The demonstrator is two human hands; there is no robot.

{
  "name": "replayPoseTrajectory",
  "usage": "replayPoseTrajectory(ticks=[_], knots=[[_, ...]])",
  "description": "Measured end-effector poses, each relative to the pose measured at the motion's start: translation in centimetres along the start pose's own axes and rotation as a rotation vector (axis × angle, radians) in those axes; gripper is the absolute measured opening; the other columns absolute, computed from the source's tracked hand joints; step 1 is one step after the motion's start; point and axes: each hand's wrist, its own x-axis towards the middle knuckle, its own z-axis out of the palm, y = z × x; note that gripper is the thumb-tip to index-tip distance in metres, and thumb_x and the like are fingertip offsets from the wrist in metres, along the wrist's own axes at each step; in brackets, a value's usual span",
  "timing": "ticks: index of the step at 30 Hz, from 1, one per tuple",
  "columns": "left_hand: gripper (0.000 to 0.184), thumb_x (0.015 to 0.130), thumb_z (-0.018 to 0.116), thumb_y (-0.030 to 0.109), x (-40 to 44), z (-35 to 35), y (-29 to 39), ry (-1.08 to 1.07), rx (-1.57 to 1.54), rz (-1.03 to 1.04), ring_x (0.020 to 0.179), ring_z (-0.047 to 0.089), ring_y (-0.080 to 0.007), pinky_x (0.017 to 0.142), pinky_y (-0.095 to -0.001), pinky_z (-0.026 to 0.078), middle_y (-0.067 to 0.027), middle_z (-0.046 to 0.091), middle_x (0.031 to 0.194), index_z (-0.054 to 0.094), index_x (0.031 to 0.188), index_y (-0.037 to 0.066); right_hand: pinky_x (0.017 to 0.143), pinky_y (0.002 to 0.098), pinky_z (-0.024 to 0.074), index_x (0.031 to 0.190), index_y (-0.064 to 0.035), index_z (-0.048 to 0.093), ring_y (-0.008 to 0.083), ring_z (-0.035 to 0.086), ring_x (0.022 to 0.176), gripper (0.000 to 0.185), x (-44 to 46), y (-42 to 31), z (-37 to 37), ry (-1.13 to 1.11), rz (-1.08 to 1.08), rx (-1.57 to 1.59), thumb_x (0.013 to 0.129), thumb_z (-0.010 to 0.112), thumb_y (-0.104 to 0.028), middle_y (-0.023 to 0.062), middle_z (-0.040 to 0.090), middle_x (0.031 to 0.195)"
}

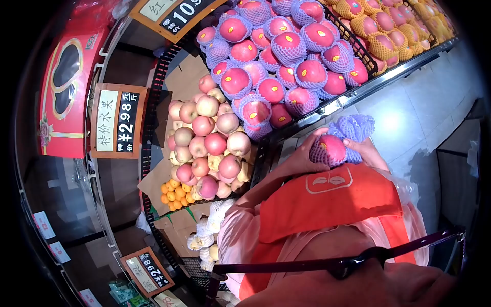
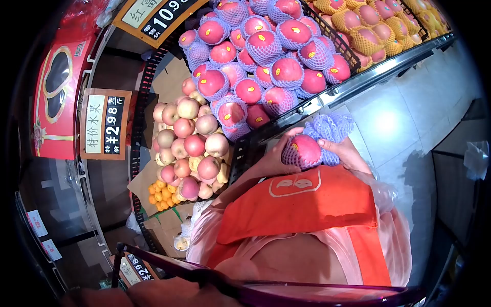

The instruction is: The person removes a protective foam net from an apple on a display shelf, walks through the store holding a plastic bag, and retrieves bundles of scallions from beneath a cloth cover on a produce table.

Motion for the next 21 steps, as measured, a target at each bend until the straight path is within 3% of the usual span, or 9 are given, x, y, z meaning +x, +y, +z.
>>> replayPoseTrajectory(ticks=[6, 9, 10, 13, 17, 18, 19, 20, 21], knots=[[0.119, 0.053, 0.086, 0.03, -0.6, 1.1, 2.0, 0.14, -0.256, -0.198, 0.124, 0.036, -0.0232, 0.101, -0.0377, 0.032, -0.0165, 0.034, 0.132, 0.01, 0.142, 0.01, 0.095, 0.0348, 0.0415, 0.128, -0.0046, 0.042, 0.0204, 0.052, 0.111, 0.053, 0.1, 0.8, 0.4, 0.088, 0.085, 0.16, 0.081, 0.066, -0.012, 0.0086, 0.053, 0.12], [0.12, 0.052, 0.087, 0.027, -0.3, 0.9, 2.9, 0.154, -0.12, -0.166, 0.122, 0.037, -0.023, 0.098, -0.0378, 0.034, -0.0165, 0.032, 0.133, 0.009, 0.142, 0.01, 0.092, 0.0357, 0.045, 0.126, -0.0043, 0.044, 0.0203, 0.054, 0.108, 0.049, 0.3, 0.6, 0.9, 0.03, 0.059, 0.265, 0.083, 0.063, -0.014, 0.0094, 0.055, 0.117], [0.122, 0.051, 0.088, 0.028, 0.0, 1.1, 1.2, 0.227, -0.055, 0.031, 0.12, 0.038, -0.024, 0.098, -0.0383, 0.034, -0.0163, 0.029, 0.133, 0.009, 0.141, 0.009, 0.091, 0.0361, 0.0461, 0.126, -0.0041, 0.044, 0.0204, 0.055, 0.106, 0.047, 0.3, 0.5, 1.0, 0.002, 0.05, 0.304, 0.084, 0.062, -0.015, 0.0097, 0.056, 0.116], [0.124, 0.046, 0.09, 0.036, 0.3, 1.5, 1.2, 0.308, -0.213, 0.14, 0.119, 0.04, -0.0241, 0.098, -0.0389, 0.035, -0.0158, 0.036, 0.128, 0.014, 0.141, 0.01, 0.089, 0.0378, 0.0476, 0.121, -0.0036, 0.048, 0.0217, 0.058, 0.103, 0.042, 0.4, 0.6, 0.7, -0.023, 0.231, 0.516, 0.084, 0.061, -0.02, 0.0109, 0.058, 0.112], [0.106, 0.063, 0.075, 0.056, 1.3, 1.3, -3.3, 0.433, 0.038, 0.528, 0.113, 0.046, -0.0302, 0.094, -0.0401, 0.038, -0.0211, 0.041, 0.127, 0.025, 0.133, -0.006, 0.087, 0.0393, 0.0488, 0.116, -0.0035, 0.052, 0.0226, 0.059, 0.1, 0.04, 1.6, 1.6, 0.1, -0.097, 0.265, 0.615, 0.084, 0.061, -0.026, 0.0112, 0.061, 0.109], [0.087, 0.075, 0.058, 0.059, 1.8, 1.5, -2.1, 0.586, 0.067, 0.62, 0.102, 0.055, -0.0341, 0.087, -0.0408, 0.042, -0.0245, 0.052, 0.114, 0.035, 0.126, -0.009, 0.087, 0.0397, 0.0489, 0.115, -0.004, 0.052, 0.0225, 0.059, 0.1, 0.04, 1.5, 1.7, 0.4, -0.12, 0.279, 0.649, 0.084, 0.061, -0.027, 0.011, 0.061, 0.109], [0.082, 0.078, 0.055, 0.056, 1.9, 1.2, -2.4, 0.575, 0.077, 0.615, 0.1, 0.057, -0.0345, 0.086, -0.0406, 0.043, -0.0251, 0.053, 0.111, 0.037, 0.125, -0.009, 0.087, 0.04, 0.049, 0.115, -0.0045, 0.052, 0.0225, 0.059, 0.1, 0.04, 1.5, 1.7, 0.7, -0.141, 0.293, 0.683, 0.084, 0.061, -0.027, 0.0109, 0.061, 0.109], [0.078, 0.08, 0.051, 0.054, 2.0, 0.7, -3.0, 0.565, 0.085, 0.609, 0.097, 0.058, -0.0349, 0.084, -0.0405, 0.044, -0.0257, 0.055, 0.109, 0.039, 0.124, -0.009, 0.076, 0.0386, 0.0515, 0.112, -0.0074, 0.054, 0.0226, 0.061, 0.091, 0.038, 1.8, 1.9, 0.8, 0.06, 0.302, 0.587, 0.084, 0.06, -0.032, 0.0089, 0.062, 0.102], [0.073, 0.083, 0.047, 0.052, 2.1, 0.4, -3.3, 0.555, 0.093, 0.602, 0.094, 0.06, -0.0353, 0.083, -0.0403, 0.045, -0.0264, 0.056, 0.106, 0.04, 0.123, -0.009, 0.072, 0.0378, 0.051, 0.111, -0.0081, 0.055, 0.0225, 0.061, 0.088, 0.037, 2.6, 2.7, 0.2, -0.023, 0.298, 0.622, 0.085, 0.06, -0.034, 0.0084, 0.062, 0.1]])
